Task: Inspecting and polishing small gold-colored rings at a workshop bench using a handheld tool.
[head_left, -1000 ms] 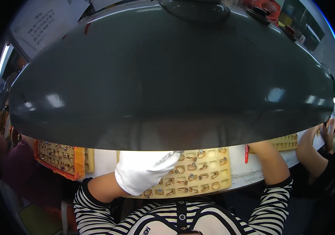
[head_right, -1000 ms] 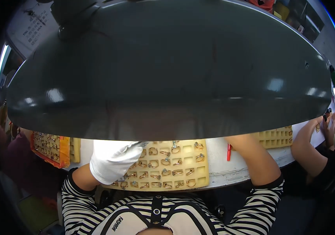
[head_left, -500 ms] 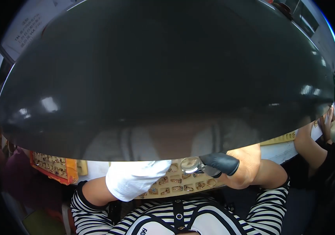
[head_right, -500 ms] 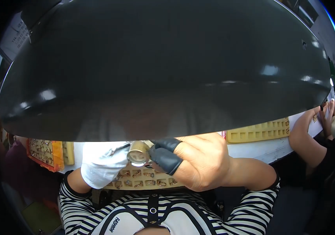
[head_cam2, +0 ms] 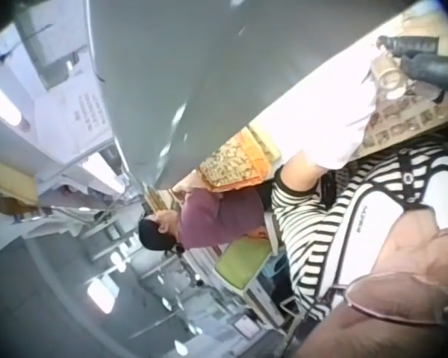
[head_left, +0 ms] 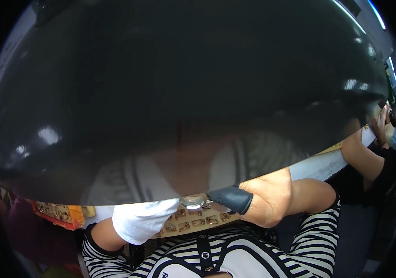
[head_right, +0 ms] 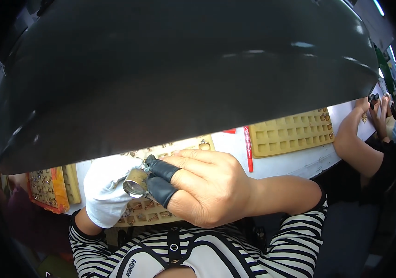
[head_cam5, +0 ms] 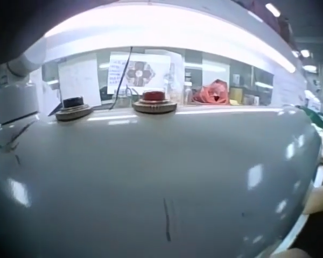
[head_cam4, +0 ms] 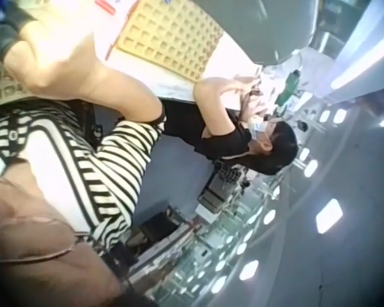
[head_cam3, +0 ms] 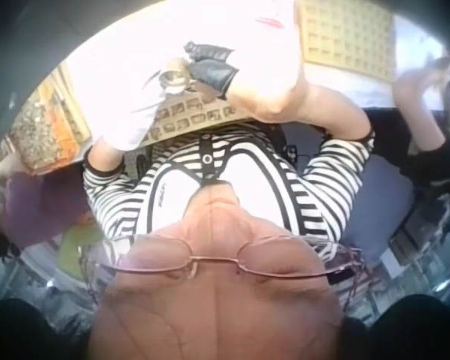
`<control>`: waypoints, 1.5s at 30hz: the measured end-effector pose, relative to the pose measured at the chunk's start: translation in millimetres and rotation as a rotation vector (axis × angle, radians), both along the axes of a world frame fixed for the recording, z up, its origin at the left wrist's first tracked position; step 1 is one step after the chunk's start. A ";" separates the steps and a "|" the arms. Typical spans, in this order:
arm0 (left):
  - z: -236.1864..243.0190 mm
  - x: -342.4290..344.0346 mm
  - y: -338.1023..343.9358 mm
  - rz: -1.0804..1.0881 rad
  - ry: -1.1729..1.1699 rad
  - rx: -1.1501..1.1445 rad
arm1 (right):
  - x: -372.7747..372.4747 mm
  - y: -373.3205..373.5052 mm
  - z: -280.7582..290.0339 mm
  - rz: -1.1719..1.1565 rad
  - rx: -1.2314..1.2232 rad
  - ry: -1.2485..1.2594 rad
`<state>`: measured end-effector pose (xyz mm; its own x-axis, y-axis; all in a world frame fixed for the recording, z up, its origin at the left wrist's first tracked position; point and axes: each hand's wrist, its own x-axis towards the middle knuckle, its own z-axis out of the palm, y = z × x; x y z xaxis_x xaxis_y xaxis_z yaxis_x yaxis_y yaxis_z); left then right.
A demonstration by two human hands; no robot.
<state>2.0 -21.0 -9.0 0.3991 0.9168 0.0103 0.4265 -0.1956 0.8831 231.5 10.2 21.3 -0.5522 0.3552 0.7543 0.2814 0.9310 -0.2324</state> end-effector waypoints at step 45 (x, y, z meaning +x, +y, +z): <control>27.6 17.4 14.4 -0.040 0.261 0.049 | 40.9 67.4 -27.0 -0.707 -0.356 -0.247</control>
<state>19.4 -6.6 18.6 0.4304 0.9010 -0.0539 0.6295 -0.2567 0.7334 272.4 77.6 -5.7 -0.2437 0.8755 0.4173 0.8542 0.3975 -0.3351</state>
